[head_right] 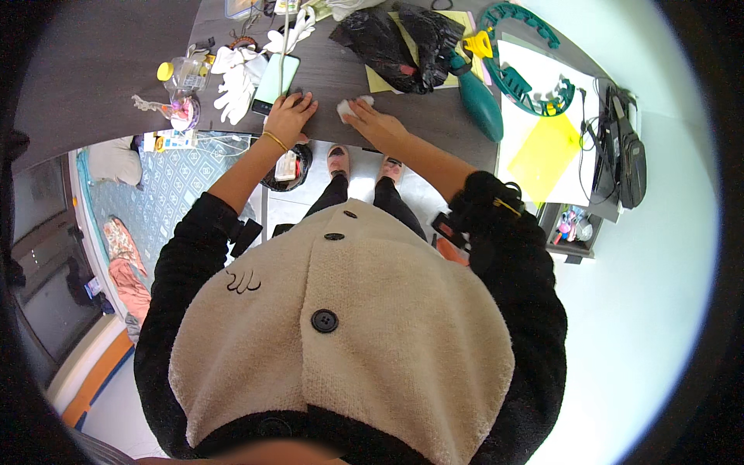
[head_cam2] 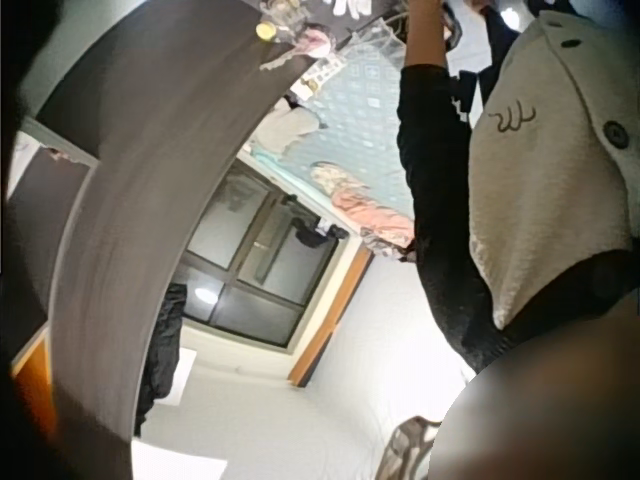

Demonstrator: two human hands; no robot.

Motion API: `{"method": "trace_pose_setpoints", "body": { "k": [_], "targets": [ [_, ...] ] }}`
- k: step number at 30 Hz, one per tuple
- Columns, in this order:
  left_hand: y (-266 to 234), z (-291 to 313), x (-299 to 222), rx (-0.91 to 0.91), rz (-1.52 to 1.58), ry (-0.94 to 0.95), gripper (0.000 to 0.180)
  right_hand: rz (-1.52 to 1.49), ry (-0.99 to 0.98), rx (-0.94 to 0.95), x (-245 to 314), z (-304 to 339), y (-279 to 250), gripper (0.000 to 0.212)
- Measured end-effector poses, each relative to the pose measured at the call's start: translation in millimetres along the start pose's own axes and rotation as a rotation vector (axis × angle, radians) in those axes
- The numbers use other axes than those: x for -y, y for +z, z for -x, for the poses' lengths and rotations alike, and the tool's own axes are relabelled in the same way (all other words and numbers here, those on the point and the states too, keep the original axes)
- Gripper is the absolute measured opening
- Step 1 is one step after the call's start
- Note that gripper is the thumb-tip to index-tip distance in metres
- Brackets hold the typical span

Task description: The person wipes a cluttered desk surface with a white cloth, moving items such as a teddy bear, gloves, and a phone aside to reach different areas. The person continues wiping around objects and along the wall edge.

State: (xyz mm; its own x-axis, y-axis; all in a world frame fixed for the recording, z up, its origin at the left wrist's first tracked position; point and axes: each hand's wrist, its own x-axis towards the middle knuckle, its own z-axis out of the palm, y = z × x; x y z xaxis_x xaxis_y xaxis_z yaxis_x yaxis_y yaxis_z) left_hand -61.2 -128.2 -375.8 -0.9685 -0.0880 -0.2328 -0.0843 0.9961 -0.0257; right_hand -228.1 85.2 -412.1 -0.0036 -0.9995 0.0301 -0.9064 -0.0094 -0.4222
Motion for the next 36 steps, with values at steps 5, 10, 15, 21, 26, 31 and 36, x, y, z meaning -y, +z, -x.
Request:
{"method": "trace_pose_setpoints", "body": {
  "k": [5, 10, 15, 21, 26, 31, 36],
  "targets": [
    [-1, 1, 0, 0.018, 0.017, -0.03, 0.089, 0.286, 0.123, -0.293, -12, -97, 9, 0.047],
    [-4, 3, 4, 0.014, 0.041, -0.027, 0.088, 0.158, 0.242, -0.284, -33, -143, -9, 0.051],
    [-3, 4, 4, 0.033, 0.041, -0.03, 0.087, 0.234, 0.093, -0.059, -29, -124, -14, 0.047],
    [-2, 4, 8, 0.016, 0.051, -0.022, 0.086, 0.407, -0.009, -0.011, 10, -63, 1, 0.043],
    [-1, 5, 8, 0.041, 0.061, -0.008, 0.088, 0.466, 0.178, -0.046, -34, -147, -17, 0.04],
    [-1, 4, 10, 0.05, 0.058, -0.012, 0.087, 0.683, 0.047, -0.092, -11, -113, -19, 0.037],
    [3, 5, 9, 0.026, 0.075, -0.009, 0.084, 0.871, 0.046, 0.103, -5, -127, -35, 0.038]
  ]
}}
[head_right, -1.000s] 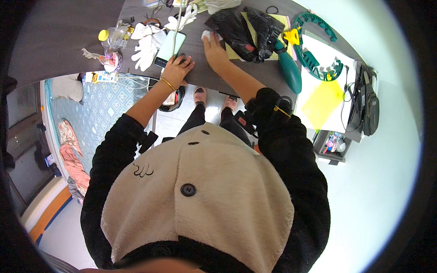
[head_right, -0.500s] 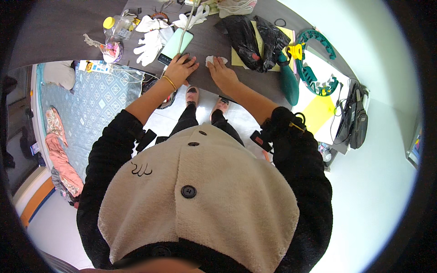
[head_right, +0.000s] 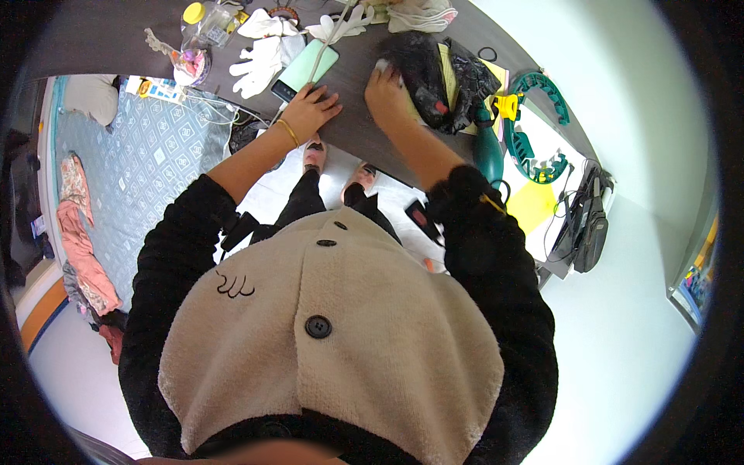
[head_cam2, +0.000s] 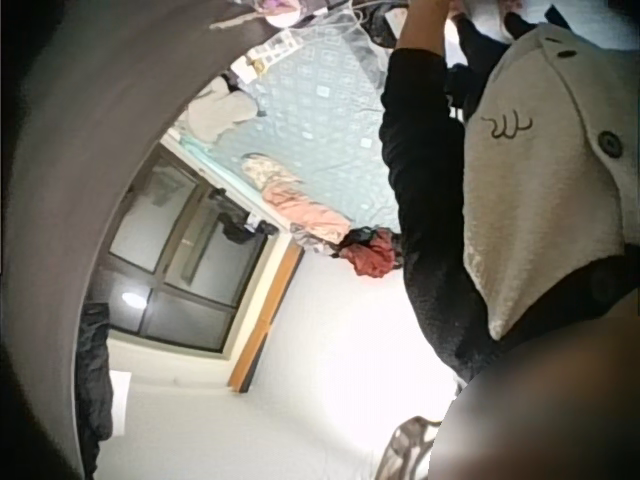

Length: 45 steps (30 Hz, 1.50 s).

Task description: The person wipes a cluttered desk surface with a white cloth, moving items such as a teddy bear, gloves, and a phone aside to reach different areas. The person continues wiping around objects and along the wall edge.

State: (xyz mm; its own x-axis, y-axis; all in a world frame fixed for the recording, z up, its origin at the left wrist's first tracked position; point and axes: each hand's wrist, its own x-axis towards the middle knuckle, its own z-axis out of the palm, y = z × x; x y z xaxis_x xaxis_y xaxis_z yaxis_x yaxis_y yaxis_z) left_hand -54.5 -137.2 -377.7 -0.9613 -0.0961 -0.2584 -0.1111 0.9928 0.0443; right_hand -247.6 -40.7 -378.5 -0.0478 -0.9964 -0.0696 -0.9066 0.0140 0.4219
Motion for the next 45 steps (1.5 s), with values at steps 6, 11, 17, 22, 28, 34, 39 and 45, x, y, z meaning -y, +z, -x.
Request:
{"method": "trace_pose_setpoints", "body": {
  "k": [6, 11, 17, 22, 28, 34, 39, 45],
  "targets": [
    [2, -2, 1, 0.029, -0.006, -0.015, 0.083, 0.041, 0.012, 0.141, -1, -19, 11, 0.033],
    [9, -4, 0, -0.004, -0.023, -0.024, 0.079, -0.004, -0.02, 0.105, 0, -22, 19, 0.032],
    [15, -4, 0, -0.089, -0.04, -0.022, 0.057, -0.023, 0.06, -0.013, 19, -17, 14, 0.021],
    [18, -5, 1, -0.131, -0.039, -0.011, 0.05, -0.177, 0.099, -0.156, 26, -20, 16, 0.024],
    [15, -6, 0, -0.09, -0.089, -0.016, 0.053, -0.198, 0.022, -0.153, 22, -21, 23, 0.034],
    [8, 1, 0, -0.021, -0.064, -0.008, 0.062, -0.373, -0.186, -0.122, 32, 36, 33, 0.044],
    [10, 1, -1, -0.02, -0.055, -0.022, 0.068, -0.347, 0.05, -0.197, 0, -47, 43, 0.044],
    [17, 9, 6, -0.221, -0.005, 0.092, 0.024, -0.322, -0.107, -0.112, 57, 0, 20, 0.045]
  ]
}}
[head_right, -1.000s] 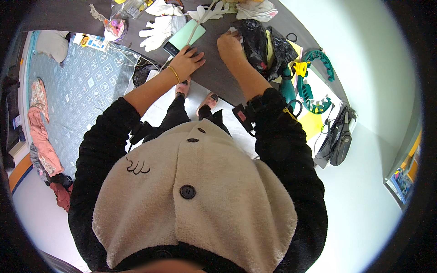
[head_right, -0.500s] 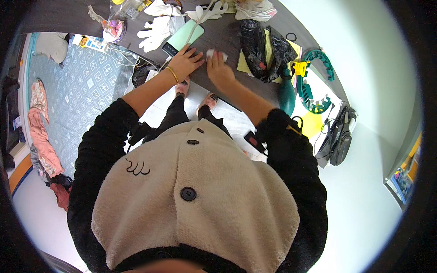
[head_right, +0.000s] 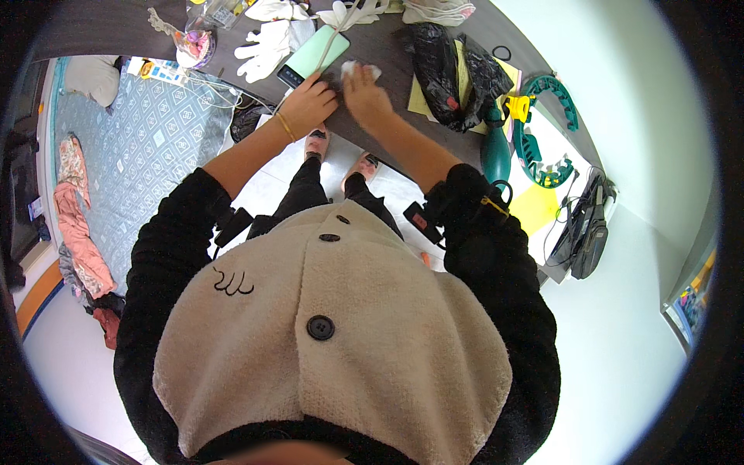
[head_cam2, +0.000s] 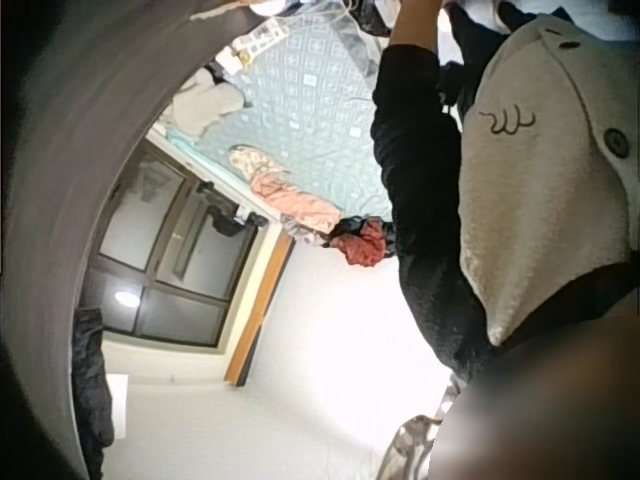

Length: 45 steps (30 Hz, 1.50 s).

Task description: The person wipes a cluttered desk surface with a white cloth, moving items such as a teddy bear, gloves, and a phone aside to reach different areas. The person continues wiping around objects and along the wall edge.

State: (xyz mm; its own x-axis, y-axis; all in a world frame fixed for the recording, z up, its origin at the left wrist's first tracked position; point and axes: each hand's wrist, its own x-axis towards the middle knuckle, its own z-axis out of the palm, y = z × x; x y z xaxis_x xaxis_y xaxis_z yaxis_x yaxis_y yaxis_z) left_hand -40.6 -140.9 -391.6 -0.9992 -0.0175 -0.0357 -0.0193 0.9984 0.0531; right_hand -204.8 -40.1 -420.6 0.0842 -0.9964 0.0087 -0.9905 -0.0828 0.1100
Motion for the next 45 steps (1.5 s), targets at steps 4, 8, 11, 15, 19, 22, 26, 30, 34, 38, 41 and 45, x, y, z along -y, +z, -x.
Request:
{"method": "trace_pose_setpoints", "body": {
  "k": [4, 8, 11, 15, 19, 22, 26, 30, 34, 38, 41, 45],
  "targets": [
    [9, 27, -9, -0.358, 0.047, 0.057, 0.01, -0.224, -0.294, -0.054, 37, 35, -6, 0.048],
    [11, 39, -9, -0.34, 0.12, 0.092, 0.007, -0.338, -0.325, -0.011, -3, 51, -7, 0.046],
    [8, 41, -6, -0.392, 0.142, 0.078, 0.006, -0.334, -0.093, -0.113, -43, 21, -7, 0.044],
    [4, 44, -9, -0.421, 0.145, 0.048, 0.007, -0.337, 0.031, 0.155, -22, -5, -10, 0.047],
    [-7, 46, -9, -0.371, 0.186, -0.02, 0.006, -0.33, -0.366, -0.026, 14, 62, -23, 0.044],
    [-27, 46, -5, -0.341, 0.277, -0.107, 0.015, -0.626, -0.28, 0.053, 2, 94, -41, 0.036],
    [-58, 25, -7, -0.237, 0.823, -0.362, 0.037, -1.421, 0.372, 0.146, -26, 106, -87, 0.032],
    [-99, -10, -12, -0.095, 1.329, -0.374, 0.047, -2.05, 0.532, -0.081, -46, 103, -141, 0.033],
    [-141, -37, -27, -0.026, 1.662, -0.237, 0.027, -2.297, 0.428, -0.179, -49, 96, -181, 0.03],
    [-168, -47, -40, -0.107, 1.754, -0.322, 0.014, -2.277, 0.412, -0.273, -48, 94, -200, 0.026],
    [-180, -42, -42, -0.184, 1.779, -0.408, 0.013, -2.161, 0.542, -0.276, -52, 97, -204, 0.022],
    [-196, -32, -37, -0.201, 1.778, -0.448, 0.013, -2.089, 0.624, -0.25, -58, 99, -209, 0.017]
  ]
}}
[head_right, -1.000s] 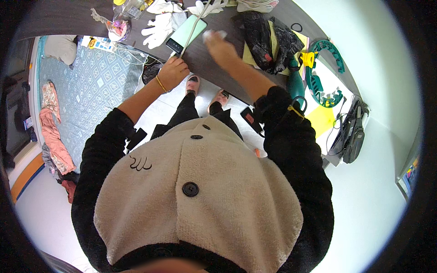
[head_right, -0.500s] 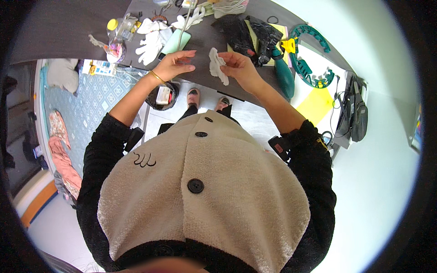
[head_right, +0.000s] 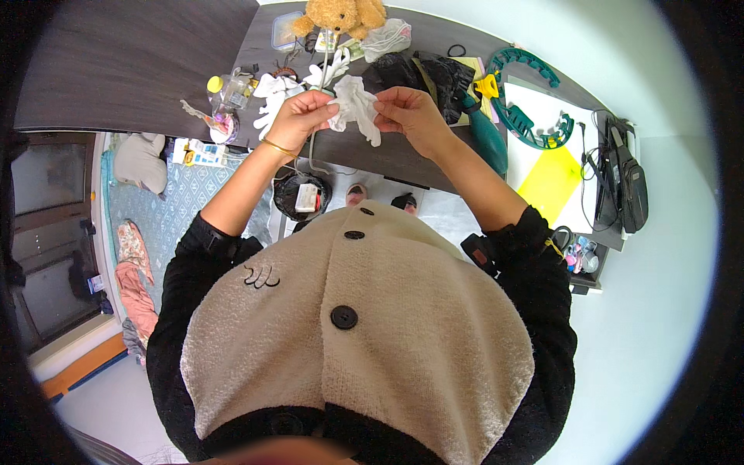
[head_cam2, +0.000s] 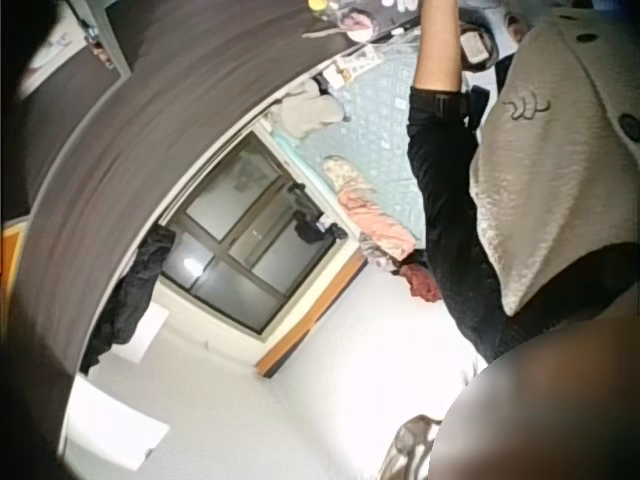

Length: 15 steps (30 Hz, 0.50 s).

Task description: The person wipes a cluttered desk surface with a white cloth, moving items such as a teddy bear, gloves, and a phone aside to reach different areas. The person continues wiping around objects and along the wall edge.

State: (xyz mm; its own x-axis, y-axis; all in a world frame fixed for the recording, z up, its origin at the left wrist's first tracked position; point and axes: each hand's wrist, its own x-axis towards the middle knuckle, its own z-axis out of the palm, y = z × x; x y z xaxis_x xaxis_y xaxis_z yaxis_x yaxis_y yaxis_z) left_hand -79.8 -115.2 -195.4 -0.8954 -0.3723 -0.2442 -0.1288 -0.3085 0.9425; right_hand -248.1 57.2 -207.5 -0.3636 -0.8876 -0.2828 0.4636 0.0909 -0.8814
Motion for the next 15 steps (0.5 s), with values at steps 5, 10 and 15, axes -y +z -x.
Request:
{"method": "trace_pose_setpoints", "body": {
  "k": [5, 10, 15],
  "targets": [
    [2, 10, -10, -0.042, 0.132, 0.038, 0.006, -0.077, -0.05, 0.117, 11, 2, 18, 0.019],
    [-2, 16, -17, 0.019, 0.26, 0.064, 0.006, 0.163, -0.189, 0.042, 16, 2, 42, 0.018],
    [-11, 22, -21, 0.117, 0.54, 0.009, 0.008, 0.41, -0.082, 0.163, 24, -6, 41, 0.012]
  ]
}}
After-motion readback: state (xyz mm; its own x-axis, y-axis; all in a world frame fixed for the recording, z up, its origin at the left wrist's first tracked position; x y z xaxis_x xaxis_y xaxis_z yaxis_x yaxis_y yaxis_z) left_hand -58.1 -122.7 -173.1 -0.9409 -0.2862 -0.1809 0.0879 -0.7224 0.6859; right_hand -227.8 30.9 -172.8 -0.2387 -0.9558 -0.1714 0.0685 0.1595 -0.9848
